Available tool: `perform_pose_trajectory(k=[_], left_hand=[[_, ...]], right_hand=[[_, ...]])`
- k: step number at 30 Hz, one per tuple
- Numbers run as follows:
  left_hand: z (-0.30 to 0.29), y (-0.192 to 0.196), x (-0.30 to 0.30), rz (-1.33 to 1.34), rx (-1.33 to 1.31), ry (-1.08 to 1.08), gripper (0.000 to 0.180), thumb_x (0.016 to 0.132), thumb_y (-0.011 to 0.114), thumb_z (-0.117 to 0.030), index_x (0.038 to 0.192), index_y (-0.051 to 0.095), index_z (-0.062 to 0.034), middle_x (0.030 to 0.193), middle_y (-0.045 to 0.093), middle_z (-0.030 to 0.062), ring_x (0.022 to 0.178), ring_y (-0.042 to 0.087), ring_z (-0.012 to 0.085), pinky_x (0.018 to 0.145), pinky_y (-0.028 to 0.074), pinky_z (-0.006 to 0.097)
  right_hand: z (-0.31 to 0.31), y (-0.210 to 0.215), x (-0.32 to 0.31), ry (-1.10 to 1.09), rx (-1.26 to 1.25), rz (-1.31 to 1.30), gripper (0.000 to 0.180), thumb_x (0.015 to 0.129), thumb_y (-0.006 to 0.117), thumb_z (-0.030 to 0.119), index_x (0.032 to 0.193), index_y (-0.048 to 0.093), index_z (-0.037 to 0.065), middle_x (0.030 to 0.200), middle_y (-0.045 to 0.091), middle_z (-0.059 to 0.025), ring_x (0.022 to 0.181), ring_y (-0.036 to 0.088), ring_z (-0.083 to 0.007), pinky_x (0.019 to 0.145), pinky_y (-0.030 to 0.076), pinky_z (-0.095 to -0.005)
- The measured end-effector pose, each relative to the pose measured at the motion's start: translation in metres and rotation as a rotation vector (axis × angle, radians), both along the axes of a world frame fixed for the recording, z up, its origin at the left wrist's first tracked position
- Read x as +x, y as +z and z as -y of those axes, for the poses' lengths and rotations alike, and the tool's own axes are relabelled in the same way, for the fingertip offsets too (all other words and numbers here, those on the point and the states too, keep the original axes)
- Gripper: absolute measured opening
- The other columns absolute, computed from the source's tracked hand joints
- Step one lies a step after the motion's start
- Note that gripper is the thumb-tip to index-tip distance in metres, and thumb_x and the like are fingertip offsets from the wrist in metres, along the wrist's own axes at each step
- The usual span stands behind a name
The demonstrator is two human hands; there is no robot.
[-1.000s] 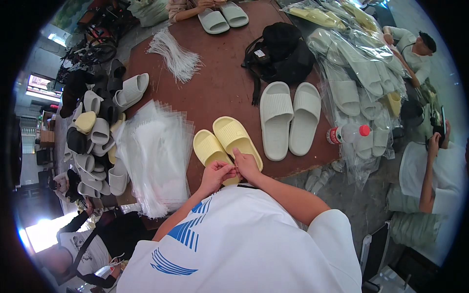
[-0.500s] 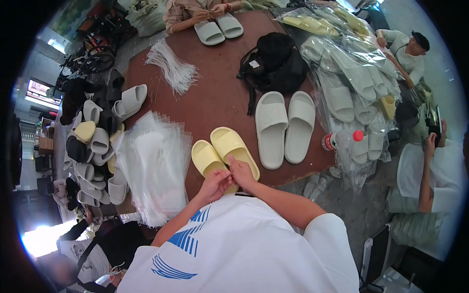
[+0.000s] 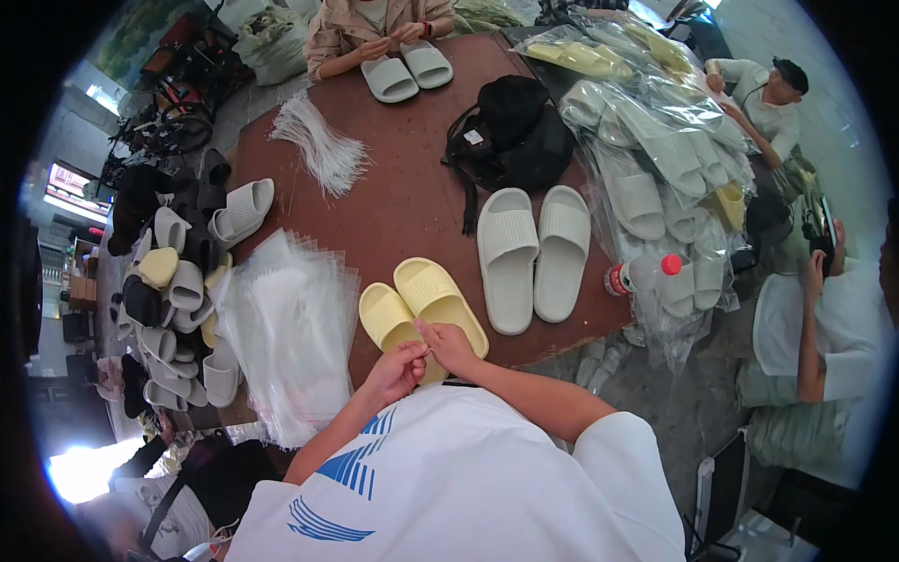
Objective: The person pairs slippers together by threading and fastening plastic tag ties through them by hand.
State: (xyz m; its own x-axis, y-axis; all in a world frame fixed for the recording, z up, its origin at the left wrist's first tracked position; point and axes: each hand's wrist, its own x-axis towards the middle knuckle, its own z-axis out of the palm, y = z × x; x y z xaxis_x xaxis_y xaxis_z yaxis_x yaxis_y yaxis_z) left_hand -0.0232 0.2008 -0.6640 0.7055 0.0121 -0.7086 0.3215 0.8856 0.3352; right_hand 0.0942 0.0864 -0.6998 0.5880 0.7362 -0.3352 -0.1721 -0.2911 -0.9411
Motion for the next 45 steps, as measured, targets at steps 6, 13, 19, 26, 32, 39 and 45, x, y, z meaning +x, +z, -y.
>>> perform_pose_trajectory(k=[6,13,19,26,32,39,45], left_hand=[[0.001,-0.017,-0.015,-0.021,0.044,-0.105,0.007,0.093,0.068,-0.01,0.094,0.064,-0.0047,0.078,0.063,0.0006,0.062,0.056,0.0082,0.055,0.047,0.021],[-0.005,-0.014,-0.011,0.013,0.046,0.112,0.011,0.093,0.067,-0.009,0.099,0.058,-0.0072,0.081,0.063,0.0019,0.065,0.057,0.0094,0.057,0.048,0.023],[-0.005,-0.024,-0.015,0.009,0.021,0.169,0.014,0.093,0.066,-0.007,0.104,0.056,-0.0079,0.084,0.063,0.0023,0.068,0.059,0.0109,0.059,0.05,0.025],[0.001,-0.021,-0.012,-0.09,0.263,0.213,0.016,0.092,0.067,-0.006,0.103,0.056,-0.0083,0.083,0.063,0.0031,0.068,0.06,0.0127,0.06,0.051,0.027],[0.003,-0.017,-0.019,-0.106,0.206,0.178,0.012,0.091,0.068,-0.005,0.096,0.058,-0.0081,0.078,0.062,0.0031,0.066,0.059,0.0132,0.059,0.051,0.027],[-0.006,-0.012,-0.021,-0.051,0.042,0.178,0.01,0.091,0.068,-0.004,0.095,0.059,-0.0076,0.078,0.062,0.0029,0.063,0.057,0.012,0.057,0.048,0.025],[-0.011,-0.026,-0.026,-0.043,0.014,0.157,0.009,0.091,0.068,-0.005,0.096,0.06,-0.0075,0.079,0.062,0.0023,0.06,0.054,0.0113,0.054,0.045,0.024]], right_hand=[[-0.002,0.001,-0.001,-0.135,-0.086,0.205,0.058,0.101,0.054,0.044,0.07,0.059,-0.005,0.056,0.047,-0.018,0.049,0.045,-0.0214,0.053,0.039,-0.0415],[-0.001,-0.003,-0.002,-0.05,-0.022,0.078,0.054,0.1,0.057,0.041,0.07,0.06,-0.003,0.056,0.052,-0.0126,0.051,0.045,-0.0167,0.051,0.038,-0.0393],[0.011,0.002,0.006,0.046,0.007,0.082,0.039,0.101,0.057,0.037,0.082,0.063,0.004,0.066,0.055,0.0004,0.055,0.048,-0.0073,0.05,0.041,-0.0266],[0.02,0.038,0.019,0.146,-0.163,-0.315,0.027,0.091,0.071,0.027,0.098,0.066,0.001,0.073,0.061,-0.0043,0.065,0.061,-0.014,0.054,0.05,-0.029],[0.024,0.039,0.012,0.067,-0.108,0.092,0.029,0.088,0.073,0.026,0.099,0.066,0.001,0.083,0.063,-0.0079,0.073,0.063,-0.0178,0.06,0.051,-0.0321],[0.02,0.046,0.008,0.23,0.007,0.452,0.023,0.089,0.071,0.024,0.101,0.066,0.005,0.091,0.065,-0.0121,0.086,0.066,-0.0268,0.073,0.052,-0.0366],[0.014,0.059,0.009,0.36,-0.029,0.532,0.02,0.091,0.066,0.024,0.097,0.068,0.006,0.092,0.067,-0.0137,0.086,0.066,-0.0315,0.074,0.052,-0.0393]])
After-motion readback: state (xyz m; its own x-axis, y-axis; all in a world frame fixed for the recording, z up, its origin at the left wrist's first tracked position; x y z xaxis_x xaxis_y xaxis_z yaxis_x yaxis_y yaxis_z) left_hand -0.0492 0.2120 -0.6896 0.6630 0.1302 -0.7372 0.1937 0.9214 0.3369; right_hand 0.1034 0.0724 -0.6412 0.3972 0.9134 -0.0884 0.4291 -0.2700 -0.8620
